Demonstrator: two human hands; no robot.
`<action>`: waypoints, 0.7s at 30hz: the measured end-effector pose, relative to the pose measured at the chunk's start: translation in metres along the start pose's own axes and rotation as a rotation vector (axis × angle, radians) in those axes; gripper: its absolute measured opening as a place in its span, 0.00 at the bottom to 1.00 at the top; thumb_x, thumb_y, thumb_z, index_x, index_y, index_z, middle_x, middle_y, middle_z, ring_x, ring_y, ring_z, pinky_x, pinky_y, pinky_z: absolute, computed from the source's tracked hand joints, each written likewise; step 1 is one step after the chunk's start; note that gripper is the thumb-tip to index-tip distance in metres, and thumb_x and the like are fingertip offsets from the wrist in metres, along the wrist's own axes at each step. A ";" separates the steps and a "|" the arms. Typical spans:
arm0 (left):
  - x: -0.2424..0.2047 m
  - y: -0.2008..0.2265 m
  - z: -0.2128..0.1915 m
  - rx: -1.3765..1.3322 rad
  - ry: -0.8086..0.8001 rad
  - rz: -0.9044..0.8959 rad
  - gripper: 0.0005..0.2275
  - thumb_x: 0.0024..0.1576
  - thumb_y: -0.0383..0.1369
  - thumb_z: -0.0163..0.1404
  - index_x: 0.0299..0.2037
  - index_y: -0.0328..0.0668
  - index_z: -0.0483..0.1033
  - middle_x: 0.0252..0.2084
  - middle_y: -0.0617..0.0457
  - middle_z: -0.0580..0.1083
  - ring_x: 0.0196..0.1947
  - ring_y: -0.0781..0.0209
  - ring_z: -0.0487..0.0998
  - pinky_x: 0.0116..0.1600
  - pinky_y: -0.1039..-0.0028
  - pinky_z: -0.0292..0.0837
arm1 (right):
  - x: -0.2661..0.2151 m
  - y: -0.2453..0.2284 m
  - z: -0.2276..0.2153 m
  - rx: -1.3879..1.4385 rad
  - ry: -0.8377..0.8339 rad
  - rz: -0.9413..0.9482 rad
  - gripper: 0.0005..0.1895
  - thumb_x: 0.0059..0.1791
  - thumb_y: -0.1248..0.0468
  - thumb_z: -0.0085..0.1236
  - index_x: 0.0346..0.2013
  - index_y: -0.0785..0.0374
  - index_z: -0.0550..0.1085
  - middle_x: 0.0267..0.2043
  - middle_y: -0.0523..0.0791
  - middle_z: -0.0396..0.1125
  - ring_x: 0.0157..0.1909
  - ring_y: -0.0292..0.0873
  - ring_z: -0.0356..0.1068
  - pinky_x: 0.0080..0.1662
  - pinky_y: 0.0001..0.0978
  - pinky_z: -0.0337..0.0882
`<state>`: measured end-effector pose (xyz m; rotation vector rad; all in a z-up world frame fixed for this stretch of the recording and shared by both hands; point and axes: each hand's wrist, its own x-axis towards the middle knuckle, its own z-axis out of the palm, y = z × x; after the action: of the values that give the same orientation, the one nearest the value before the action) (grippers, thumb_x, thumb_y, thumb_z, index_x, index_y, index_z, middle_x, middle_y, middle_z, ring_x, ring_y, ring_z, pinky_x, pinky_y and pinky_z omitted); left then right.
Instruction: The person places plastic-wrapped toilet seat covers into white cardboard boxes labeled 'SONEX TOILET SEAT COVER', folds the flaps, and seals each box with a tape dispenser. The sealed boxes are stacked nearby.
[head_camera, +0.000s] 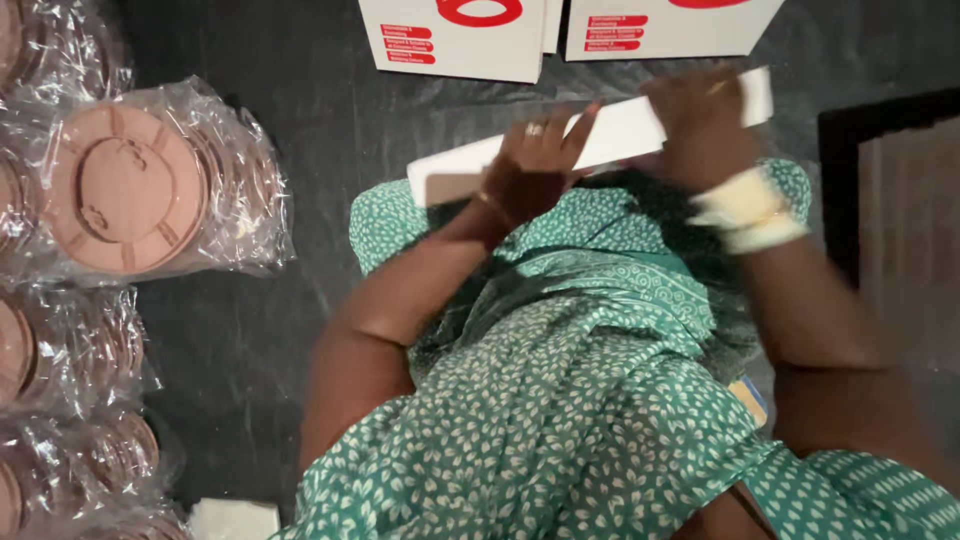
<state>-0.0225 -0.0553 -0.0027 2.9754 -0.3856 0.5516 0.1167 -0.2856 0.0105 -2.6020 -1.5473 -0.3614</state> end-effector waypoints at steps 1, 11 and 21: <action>0.000 0.004 0.009 0.070 0.024 -0.020 0.36 0.58 0.38 0.56 0.75 0.41 0.53 0.59 0.40 0.70 0.55 0.43 0.76 0.58 0.56 0.70 | -0.002 -0.009 0.018 -0.105 0.065 -0.024 0.44 0.41 0.37 0.72 0.60 0.61 0.71 0.60 0.52 0.68 0.66 0.56 0.64 0.68 0.58 0.54; 0.028 -0.004 0.041 -0.123 -0.311 -0.061 0.39 0.59 0.47 0.57 0.76 0.45 0.49 0.55 0.36 0.70 0.47 0.38 0.76 0.51 0.50 0.69 | -0.021 0.012 0.076 0.028 0.129 -0.017 0.43 0.48 0.35 0.63 0.65 0.62 0.68 0.66 0.51 0.64 0.68 0.56 0.62 0.72 0.60 0.48; 0.001 -0.010 0.042 -0.145 -0.322 -0.045 0.39 0.60 0.46 0.59 0.76 0.40 0.51 0.50 0.35 0.74 0.43 0.35 0.75 0.47 0.48 0.68 | -0.228 0.126 0.234 0.702 0.262 1.083 0.30 0.57 0.43 0.54 0.60 0.66 0.73 0.58 0.57 0.70 0.60 0.63 0.70 0.59 0.52 0.67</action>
<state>-0.0048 -0.0517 -0.0413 2.9206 -0.3640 0.0338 0.1588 -0.4946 -0.2676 -2.2395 -0.0127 -0.0216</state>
